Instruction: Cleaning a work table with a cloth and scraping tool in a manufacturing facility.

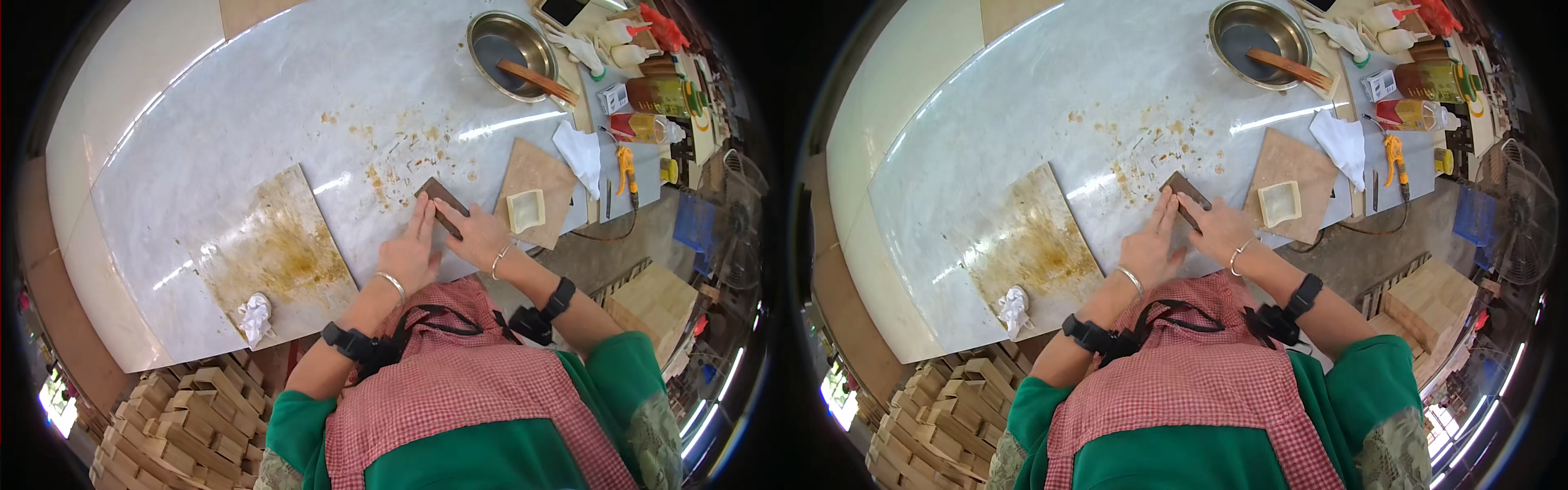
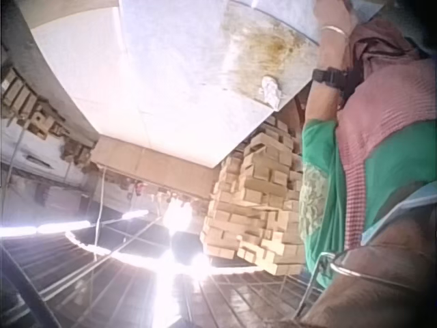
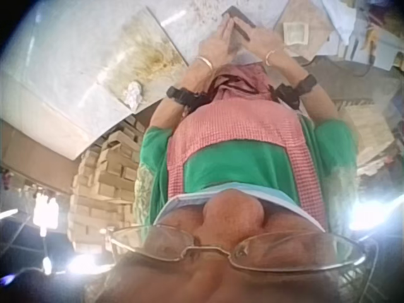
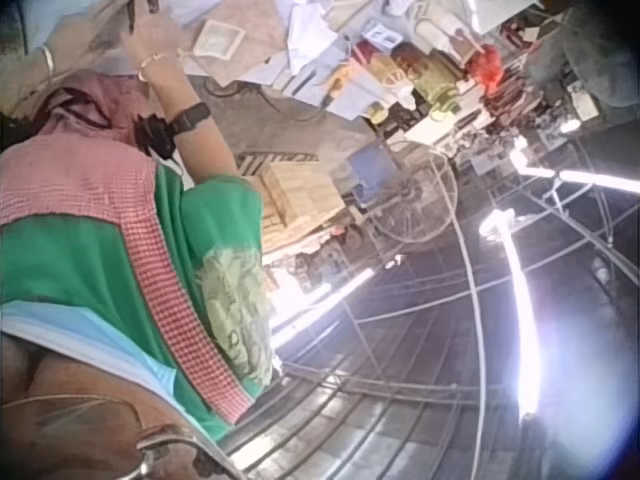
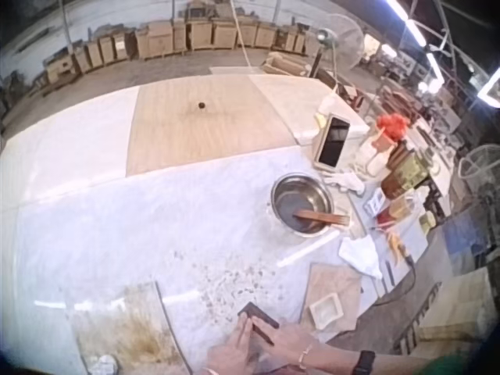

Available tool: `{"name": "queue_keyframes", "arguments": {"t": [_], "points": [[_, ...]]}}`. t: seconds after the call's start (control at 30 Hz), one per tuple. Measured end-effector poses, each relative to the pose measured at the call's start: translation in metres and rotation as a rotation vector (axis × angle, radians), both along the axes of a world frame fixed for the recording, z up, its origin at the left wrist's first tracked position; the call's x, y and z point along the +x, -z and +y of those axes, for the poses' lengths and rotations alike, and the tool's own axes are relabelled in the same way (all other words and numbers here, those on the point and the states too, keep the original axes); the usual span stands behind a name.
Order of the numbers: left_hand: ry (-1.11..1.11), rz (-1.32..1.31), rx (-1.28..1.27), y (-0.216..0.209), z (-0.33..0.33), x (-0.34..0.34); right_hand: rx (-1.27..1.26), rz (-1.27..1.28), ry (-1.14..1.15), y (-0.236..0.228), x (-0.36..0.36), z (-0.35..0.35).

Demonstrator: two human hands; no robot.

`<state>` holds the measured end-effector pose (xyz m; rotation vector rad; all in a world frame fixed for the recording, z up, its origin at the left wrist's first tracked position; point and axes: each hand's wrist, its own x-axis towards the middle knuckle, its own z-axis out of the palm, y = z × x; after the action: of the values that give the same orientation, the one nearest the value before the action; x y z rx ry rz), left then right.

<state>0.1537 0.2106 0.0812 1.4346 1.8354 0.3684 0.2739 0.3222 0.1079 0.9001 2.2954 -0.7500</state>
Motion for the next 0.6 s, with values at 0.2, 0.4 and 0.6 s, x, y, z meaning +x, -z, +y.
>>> {"name": "queue_keyframes", "arguments": {"t": [0.2,0.4,0.6], "points": [[-0.067,0.056,0.039,0.005,0.017,-0.012,0.078,0.085,0.092,0.000,-0.017,0.011],[-0.004,0.025,0.000,0.004,0.023,-0.014,0.120,0.148,0.092,0.006,-0.020,0.017],[0.006,0.014,0.089,0.013,0.014,-0.003,0.030,-0.030,0.098,0.001,-0.005,0.009]]}}
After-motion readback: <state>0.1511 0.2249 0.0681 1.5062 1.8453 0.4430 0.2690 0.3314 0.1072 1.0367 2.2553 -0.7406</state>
